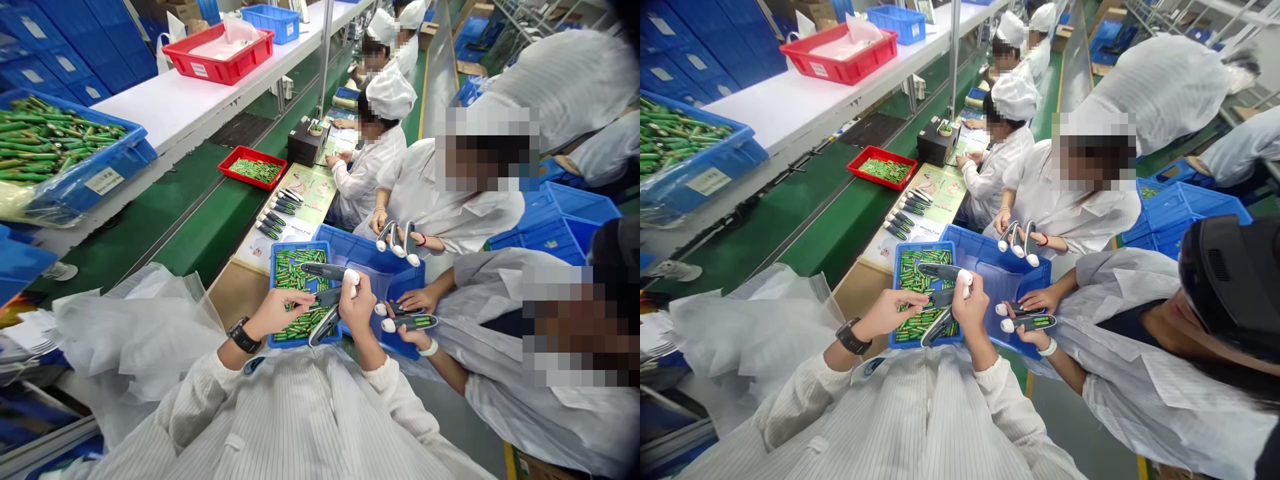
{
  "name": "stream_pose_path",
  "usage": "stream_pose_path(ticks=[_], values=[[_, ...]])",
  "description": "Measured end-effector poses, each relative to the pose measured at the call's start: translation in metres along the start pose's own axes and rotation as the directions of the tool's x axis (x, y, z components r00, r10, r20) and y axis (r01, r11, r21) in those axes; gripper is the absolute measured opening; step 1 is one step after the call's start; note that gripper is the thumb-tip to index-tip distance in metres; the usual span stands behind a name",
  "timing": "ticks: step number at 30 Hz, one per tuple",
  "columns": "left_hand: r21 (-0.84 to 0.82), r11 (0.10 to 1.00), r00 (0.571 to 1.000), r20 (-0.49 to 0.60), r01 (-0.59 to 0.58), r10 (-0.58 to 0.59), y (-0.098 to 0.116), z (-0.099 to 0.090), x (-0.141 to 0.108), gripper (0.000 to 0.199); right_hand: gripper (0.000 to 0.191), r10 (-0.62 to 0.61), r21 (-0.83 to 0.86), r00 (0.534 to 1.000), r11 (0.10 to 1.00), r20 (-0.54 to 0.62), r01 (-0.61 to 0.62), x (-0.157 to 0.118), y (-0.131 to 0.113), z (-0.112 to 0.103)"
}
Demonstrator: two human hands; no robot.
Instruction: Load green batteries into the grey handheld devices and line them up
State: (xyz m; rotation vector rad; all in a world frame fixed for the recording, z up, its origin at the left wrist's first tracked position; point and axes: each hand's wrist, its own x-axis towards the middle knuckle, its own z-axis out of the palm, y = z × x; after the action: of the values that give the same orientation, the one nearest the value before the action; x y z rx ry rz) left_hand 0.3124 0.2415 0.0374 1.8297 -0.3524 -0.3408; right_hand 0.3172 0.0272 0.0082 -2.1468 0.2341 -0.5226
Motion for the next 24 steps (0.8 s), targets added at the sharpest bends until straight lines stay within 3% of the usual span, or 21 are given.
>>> stream_pose_path(ticks=[4, 8, 11, 13, 21, 24], values=[[-0.079, 0.994, 0.991, -0.103, 0.08, -0.088, -0.006, 0.01, -0.003, 0.021, 0.037, 0.004, -0.001, 1.0, 1.0, -0.015, -0.005, -0.002, 0.001, 0.002], [-0.253, 0.963, 0.926, -0.335, 0.089, -0.174, -0.015, 0.022, -0.01, 0.042, 0.035, -0.014, 0.041, 0.997, 0.999, -0.074, 0.017, -0.004, -0.001, 0.002], [-0.478, 0.847, 0.91, -0.199, 0.233, -0.363, -0.015, 0.029, -0.013, 0.051, 0.033, -0.049, 0.053, 0.992, 0.997, -0.115, 0.056, -0.009, 0.0, 0.001], [-0.55, 0.776, 0.9, -0.094, 0.31, -0.426, -0.011, 0.032, -0.013, 0.052, 0.033, -0.075, 0.018, 0.988, 0.997, -0.133, 0.078, -0.012, 0.001, 0.0], [-0.684, 0.665, 0.854, -0.119, 0.3, -0.507, -0.006, 0.038, -0.014, 0.033, 0.036, -0.163, -0.112, 0.979, 0.982, -0.123, 0.149, -0.017, 0.006, 0.005], [-0.646, 0.701, 0.908, -0.029, 0.302, -0.418, -0.024, 0.029, -0.018, 0.046, 0.036, -0.13, -0.098, 0.985, 0.988, -0.111, 0.119, -0.016, 0.005, 0.005]])
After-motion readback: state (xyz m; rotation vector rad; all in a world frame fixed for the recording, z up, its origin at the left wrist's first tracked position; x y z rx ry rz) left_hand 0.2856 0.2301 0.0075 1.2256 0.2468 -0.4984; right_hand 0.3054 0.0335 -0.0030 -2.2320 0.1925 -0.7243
